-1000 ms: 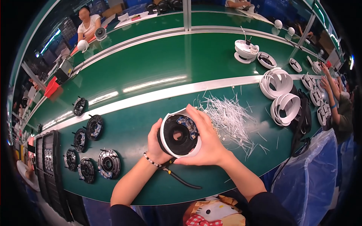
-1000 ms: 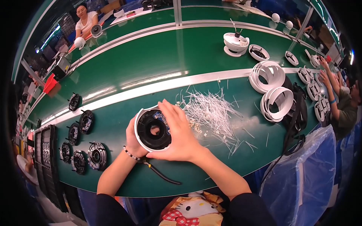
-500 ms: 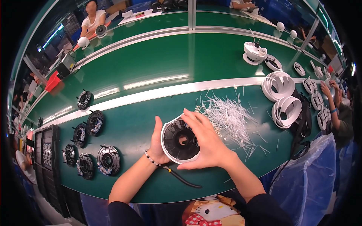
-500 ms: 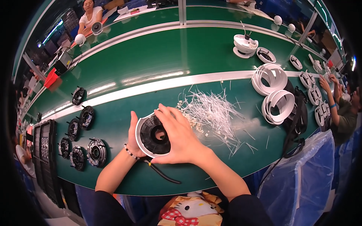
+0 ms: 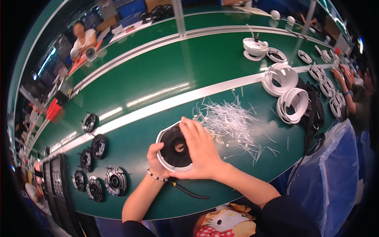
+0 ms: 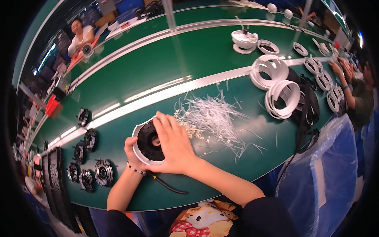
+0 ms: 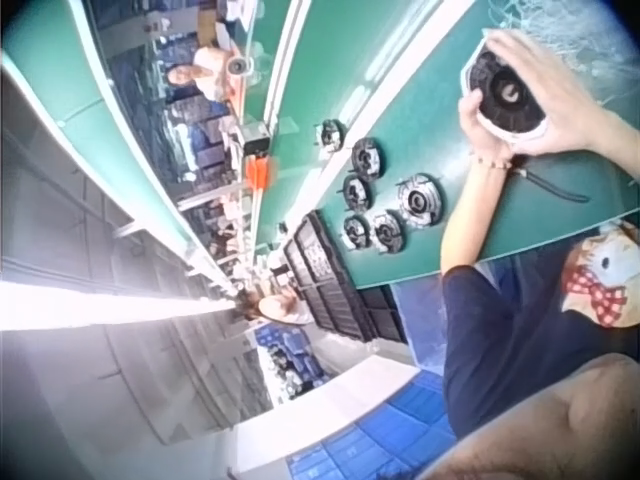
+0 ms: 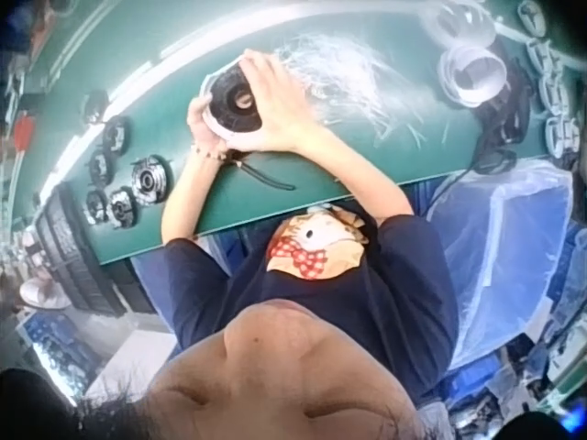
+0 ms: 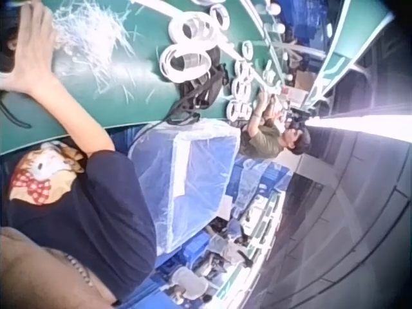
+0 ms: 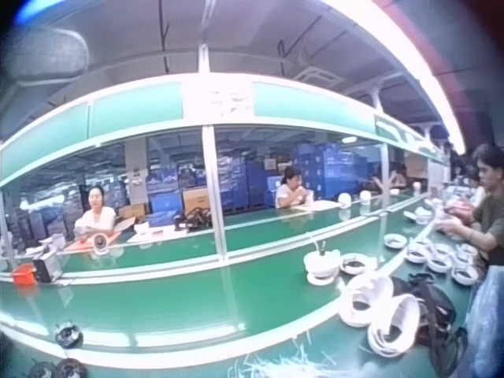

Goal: Assembling security camera components on a production line.

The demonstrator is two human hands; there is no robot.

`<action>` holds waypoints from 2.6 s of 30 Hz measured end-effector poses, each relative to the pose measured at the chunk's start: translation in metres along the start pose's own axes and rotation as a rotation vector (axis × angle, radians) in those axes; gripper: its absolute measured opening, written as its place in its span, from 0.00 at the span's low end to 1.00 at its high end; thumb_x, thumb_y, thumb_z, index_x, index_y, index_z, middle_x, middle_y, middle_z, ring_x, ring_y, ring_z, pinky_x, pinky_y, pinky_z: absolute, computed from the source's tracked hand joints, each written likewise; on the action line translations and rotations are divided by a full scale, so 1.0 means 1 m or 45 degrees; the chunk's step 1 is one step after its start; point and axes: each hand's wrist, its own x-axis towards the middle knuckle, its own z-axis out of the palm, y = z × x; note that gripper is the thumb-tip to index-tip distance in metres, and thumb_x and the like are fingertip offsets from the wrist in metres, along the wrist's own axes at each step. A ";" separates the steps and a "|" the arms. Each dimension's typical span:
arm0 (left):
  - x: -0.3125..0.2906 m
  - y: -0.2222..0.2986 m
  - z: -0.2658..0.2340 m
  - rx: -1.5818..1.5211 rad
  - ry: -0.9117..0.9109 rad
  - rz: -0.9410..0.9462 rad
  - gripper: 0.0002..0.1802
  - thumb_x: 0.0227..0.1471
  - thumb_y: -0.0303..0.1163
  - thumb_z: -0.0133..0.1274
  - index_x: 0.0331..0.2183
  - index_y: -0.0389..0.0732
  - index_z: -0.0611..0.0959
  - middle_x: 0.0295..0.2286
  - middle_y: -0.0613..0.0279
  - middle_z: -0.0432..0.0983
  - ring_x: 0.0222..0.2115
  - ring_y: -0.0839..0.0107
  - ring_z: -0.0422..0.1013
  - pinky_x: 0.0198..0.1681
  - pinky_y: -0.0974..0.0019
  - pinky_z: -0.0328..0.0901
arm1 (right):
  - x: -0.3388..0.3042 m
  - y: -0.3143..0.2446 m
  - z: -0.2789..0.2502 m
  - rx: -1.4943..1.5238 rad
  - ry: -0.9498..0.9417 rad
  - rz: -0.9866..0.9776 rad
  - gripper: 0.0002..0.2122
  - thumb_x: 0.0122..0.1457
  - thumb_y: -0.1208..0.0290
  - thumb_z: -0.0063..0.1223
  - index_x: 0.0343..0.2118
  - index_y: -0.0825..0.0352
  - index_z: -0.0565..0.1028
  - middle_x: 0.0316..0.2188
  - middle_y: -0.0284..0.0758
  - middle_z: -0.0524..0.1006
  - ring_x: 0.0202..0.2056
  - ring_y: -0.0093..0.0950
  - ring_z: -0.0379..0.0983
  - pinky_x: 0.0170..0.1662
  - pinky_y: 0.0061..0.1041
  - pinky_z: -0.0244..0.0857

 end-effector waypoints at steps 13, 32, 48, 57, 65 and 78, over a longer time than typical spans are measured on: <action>0.109 0.018 -0.008 0.267 0.275 0.124 0.21 0.49 0.44 0.35 0.40 0.41 0.70 0.39 0.57 0.69 0.40 0.63 0.66 0.44 0.58 0.61 | -0.016 0.092 -0.127 -0.441 0.756 0.011 0.19 0.38 0.70 0.58 0.37 0.66 0.71 0.45 0.40 0.66 0.50 0.41 0.56 0.52 0.35 0.48; 0.177 0.103 -0.092 1.607 0.719 0.952 0.22 0.47 0.38 0.49 0.45 0.44 0.69 0.44 0.62 0.65 0.44 0.67 0.63 0.46 0.62 0.58 | -0.051 0.155 -0.269 -0.779 0.995 0.632 0.04 0.41 0.80 0.52 0.23 0.70 0.74 0.23 0.38 0.74 0.26 0.28 0.71 0.33 0.22 0.64; -0.118 0.231 -0.137 2.131 1.120 0.796 0.15 0.48 0.27 0.46 0.40 0.34 0.72 0.36 0.59 0.71 0.38 0.72 0.66 0.44 0.71 0.58 | -0.060 0.202 -0.240 -0.955 0.727 0.530 0.16 0.40 0.79 0.50 0.37 0.67 0.72 0.35 0.39 0.73 0.38 0.34 0.69 0.42 0.27 0.62; -0.100 0.232 -0.163 2.303 1.081 0.676 0.20 0.45 0.28 0.48 0.42 0.32 0.69 0.41 0.54 0.68 0.43 0.65 0.64 0.47 0.67 0.56 | -0.047 0.162 -0.273 -0.930 0.994 0.359 0.04 0.41 0.77 0.54 0.22 0.69 0.75 0.19 0.38 0.73 0.19 0.27 0.70 0.25 0.22 0.62; -0.078 0.211 -0.148 2.728 0.945 0.205 0.28 0.31 0.31 0.57 0.41 0.41 0.72 0.39 0.53 0.69 0.41 0.60 0.66 0.46 0.65 0.59 | -0.042 0.032 -0.179 -0.412 0.464 0.182 0.09 0.41 0.84 0.52 0.29 0.70 0.73 0.22 0.33 0.72 0.14 0.16 0.62 0.16 0.13 0.54; -0.067 0.234 -0.163 2.517 1.736 -0.180 0.41 0.36 0.48 0.56 0.49 0.41 0.59 0.44 0.47 0.64 0.47 0.56 0.60 0.51 0.46 0.46 | -0.051 0.015 -0.039 0.112 -0.233 0.173 0.12 0.40 0.80 0.50 0.32 0.69 0.70 0.22 0.40 0.71 0.20 0.34 0.69 0.24 0.28 0.64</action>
